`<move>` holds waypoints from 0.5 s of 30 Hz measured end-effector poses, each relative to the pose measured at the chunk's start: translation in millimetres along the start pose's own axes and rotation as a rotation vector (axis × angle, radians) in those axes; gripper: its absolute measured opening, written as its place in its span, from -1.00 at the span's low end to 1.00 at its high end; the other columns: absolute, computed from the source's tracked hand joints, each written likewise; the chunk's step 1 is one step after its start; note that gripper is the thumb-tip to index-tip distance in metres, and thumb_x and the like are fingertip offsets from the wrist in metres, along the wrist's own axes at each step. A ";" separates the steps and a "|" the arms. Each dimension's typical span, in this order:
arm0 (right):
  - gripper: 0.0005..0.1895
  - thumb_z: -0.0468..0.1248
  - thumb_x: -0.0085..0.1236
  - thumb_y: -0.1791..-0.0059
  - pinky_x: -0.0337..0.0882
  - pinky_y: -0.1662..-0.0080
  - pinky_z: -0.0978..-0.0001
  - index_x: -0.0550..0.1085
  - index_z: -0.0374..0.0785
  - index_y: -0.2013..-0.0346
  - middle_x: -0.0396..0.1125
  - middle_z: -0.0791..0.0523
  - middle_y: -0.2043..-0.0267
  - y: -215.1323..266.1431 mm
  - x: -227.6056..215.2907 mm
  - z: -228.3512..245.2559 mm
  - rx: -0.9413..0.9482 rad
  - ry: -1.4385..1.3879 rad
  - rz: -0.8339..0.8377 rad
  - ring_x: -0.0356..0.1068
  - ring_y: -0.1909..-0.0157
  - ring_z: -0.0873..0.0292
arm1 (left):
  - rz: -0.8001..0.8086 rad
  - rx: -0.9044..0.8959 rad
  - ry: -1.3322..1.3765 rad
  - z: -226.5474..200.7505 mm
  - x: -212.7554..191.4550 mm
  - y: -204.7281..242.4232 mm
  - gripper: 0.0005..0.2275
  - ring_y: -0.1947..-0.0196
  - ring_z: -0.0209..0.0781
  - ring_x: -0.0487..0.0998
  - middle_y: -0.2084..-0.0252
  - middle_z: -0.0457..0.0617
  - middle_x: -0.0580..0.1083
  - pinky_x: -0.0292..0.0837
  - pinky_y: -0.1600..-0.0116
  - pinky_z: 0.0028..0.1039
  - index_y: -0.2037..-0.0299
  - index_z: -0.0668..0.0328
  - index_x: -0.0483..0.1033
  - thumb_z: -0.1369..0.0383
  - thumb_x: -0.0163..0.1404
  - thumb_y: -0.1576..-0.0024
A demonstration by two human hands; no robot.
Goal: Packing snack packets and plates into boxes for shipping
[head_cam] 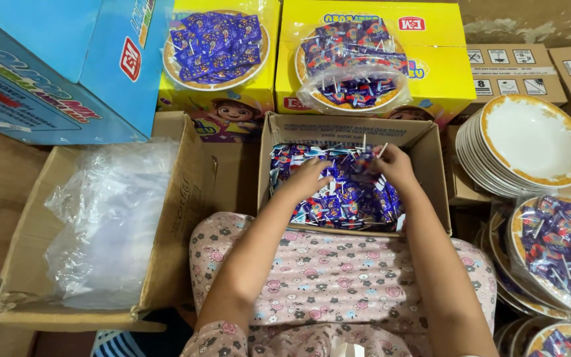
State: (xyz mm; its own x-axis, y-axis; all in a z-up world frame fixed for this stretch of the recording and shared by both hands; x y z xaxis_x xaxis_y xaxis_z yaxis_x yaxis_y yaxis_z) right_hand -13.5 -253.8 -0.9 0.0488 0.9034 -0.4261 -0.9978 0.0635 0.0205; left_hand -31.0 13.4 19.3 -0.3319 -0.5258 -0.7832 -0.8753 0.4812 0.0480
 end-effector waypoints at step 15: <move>-0.94 -0.30 0.06 -0.12 0.61 0.10 0.20 0.38 -0.17 0.13 0.42 0.05 -0.06 12.9 13.2 41.3 0.031 -0.602 0.121 0.45 0.02 0.17 | -0.182 -0.153 0.252 -9.4 6.4 -5.2 -0.60 -0.12 0.19 0.56 0.00 0.23 0.57 0.48 -0.17 -0.05 -0.19 0.08 0.44 0.14 0.07 -0.19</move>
State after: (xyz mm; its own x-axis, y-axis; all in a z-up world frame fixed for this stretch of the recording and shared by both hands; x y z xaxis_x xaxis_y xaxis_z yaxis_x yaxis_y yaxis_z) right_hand -23.9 -223.5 31.1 -0.0383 0.9854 0.1659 -0.9965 -0.0500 0.0667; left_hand -31.9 1.0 19.9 -0.2254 -0.7590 -0.6108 -0.9644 0.2627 0.0295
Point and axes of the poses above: each hand's wrist, its own y-axis away from the middle knuckle, its own x-axis out of the palm, z = x × y, the point moved 1 cm from there along -y, towards the middle knuckle
